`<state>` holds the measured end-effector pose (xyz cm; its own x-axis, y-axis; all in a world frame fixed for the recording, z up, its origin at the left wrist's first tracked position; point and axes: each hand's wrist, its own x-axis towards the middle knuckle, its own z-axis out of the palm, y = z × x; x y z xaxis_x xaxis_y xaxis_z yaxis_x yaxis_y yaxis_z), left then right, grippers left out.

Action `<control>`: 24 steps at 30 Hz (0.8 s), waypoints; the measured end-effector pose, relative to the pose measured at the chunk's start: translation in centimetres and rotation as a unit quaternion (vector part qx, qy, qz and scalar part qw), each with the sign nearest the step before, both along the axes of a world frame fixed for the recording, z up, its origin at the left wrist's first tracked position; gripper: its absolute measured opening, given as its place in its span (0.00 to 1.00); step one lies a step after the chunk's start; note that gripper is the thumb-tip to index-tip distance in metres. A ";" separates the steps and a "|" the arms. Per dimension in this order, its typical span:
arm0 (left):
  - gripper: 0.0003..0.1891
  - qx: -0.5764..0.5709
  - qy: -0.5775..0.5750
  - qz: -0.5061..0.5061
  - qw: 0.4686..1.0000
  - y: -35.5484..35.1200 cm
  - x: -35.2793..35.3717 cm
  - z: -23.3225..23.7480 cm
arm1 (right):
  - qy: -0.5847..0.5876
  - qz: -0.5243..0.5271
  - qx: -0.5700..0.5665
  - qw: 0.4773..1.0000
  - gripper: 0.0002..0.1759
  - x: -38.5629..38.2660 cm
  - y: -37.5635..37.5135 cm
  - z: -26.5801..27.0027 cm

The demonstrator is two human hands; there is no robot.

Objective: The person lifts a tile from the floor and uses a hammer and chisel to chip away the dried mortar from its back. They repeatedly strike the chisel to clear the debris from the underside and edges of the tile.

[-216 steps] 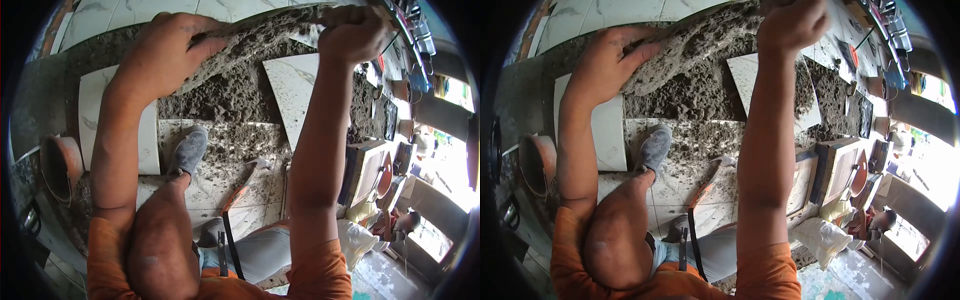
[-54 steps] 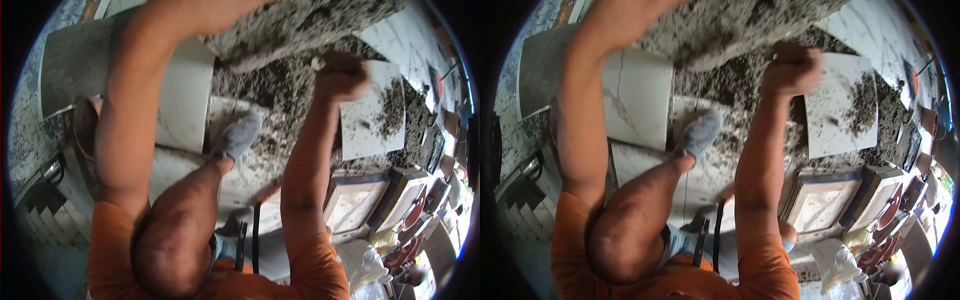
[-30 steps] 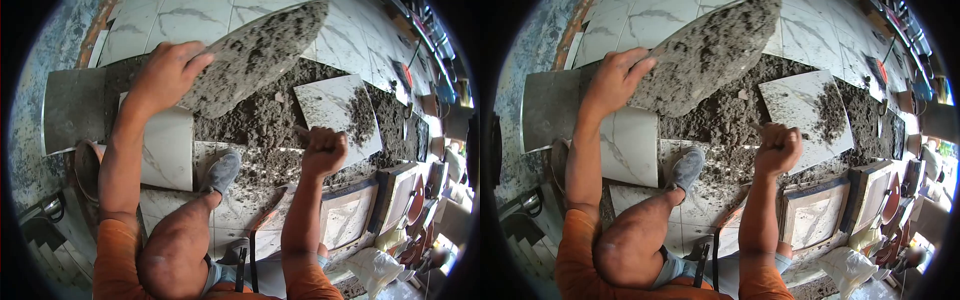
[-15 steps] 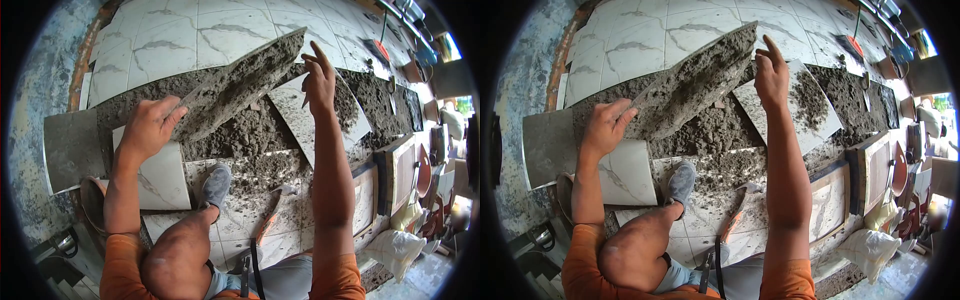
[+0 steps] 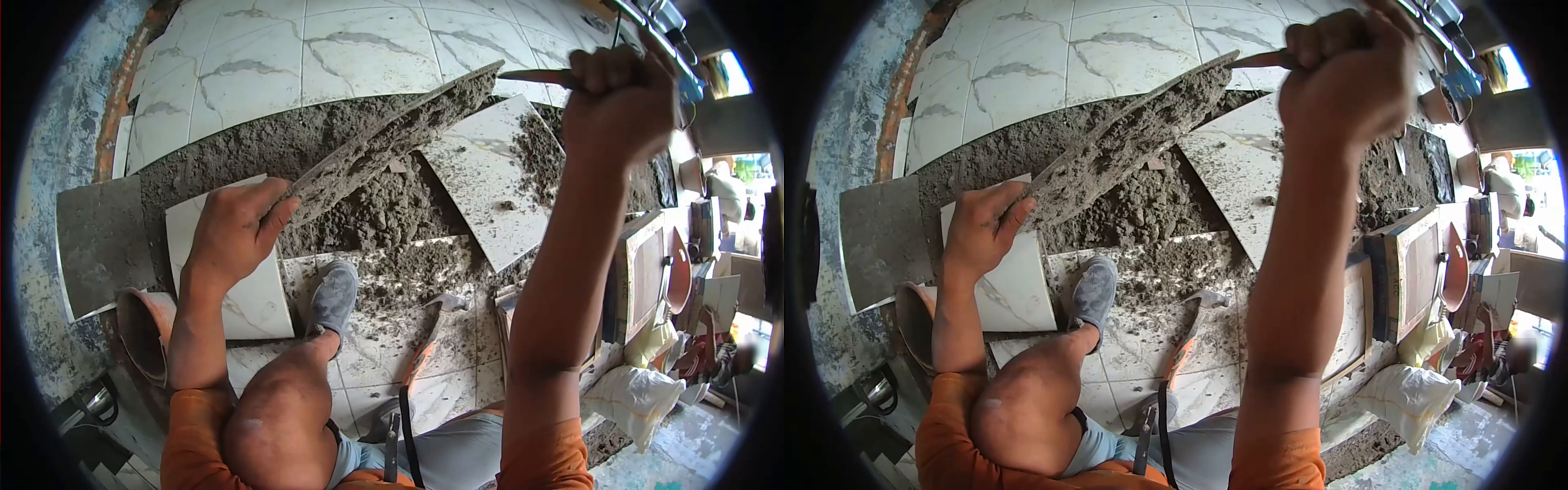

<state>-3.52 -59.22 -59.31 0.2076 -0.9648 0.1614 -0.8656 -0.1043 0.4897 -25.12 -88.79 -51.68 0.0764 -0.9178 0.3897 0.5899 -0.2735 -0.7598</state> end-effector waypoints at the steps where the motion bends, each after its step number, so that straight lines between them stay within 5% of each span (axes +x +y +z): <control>1: 0.10 -0.002 0.005 0.001 1.000 0.1 -0.2 -0.1 | 0.018 -0.012 -0.008 1.000 0.13 1.0 -0.1 -0.7; 24: 0.09 -0.047 -0.006 0.017 0.999 0.1 -1.2 -0.6 | 0.054 -0.050 0.017 0.997 0.14 1.7 0.7 -1.2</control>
<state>-4.73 -59.16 -59.89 0.2382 -0.9376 0.2533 -0.8684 -0.0889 0.4878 -23.41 -88.09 -52.93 0.0234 -0.9355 0.3526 0.4754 -0.2999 -0.8271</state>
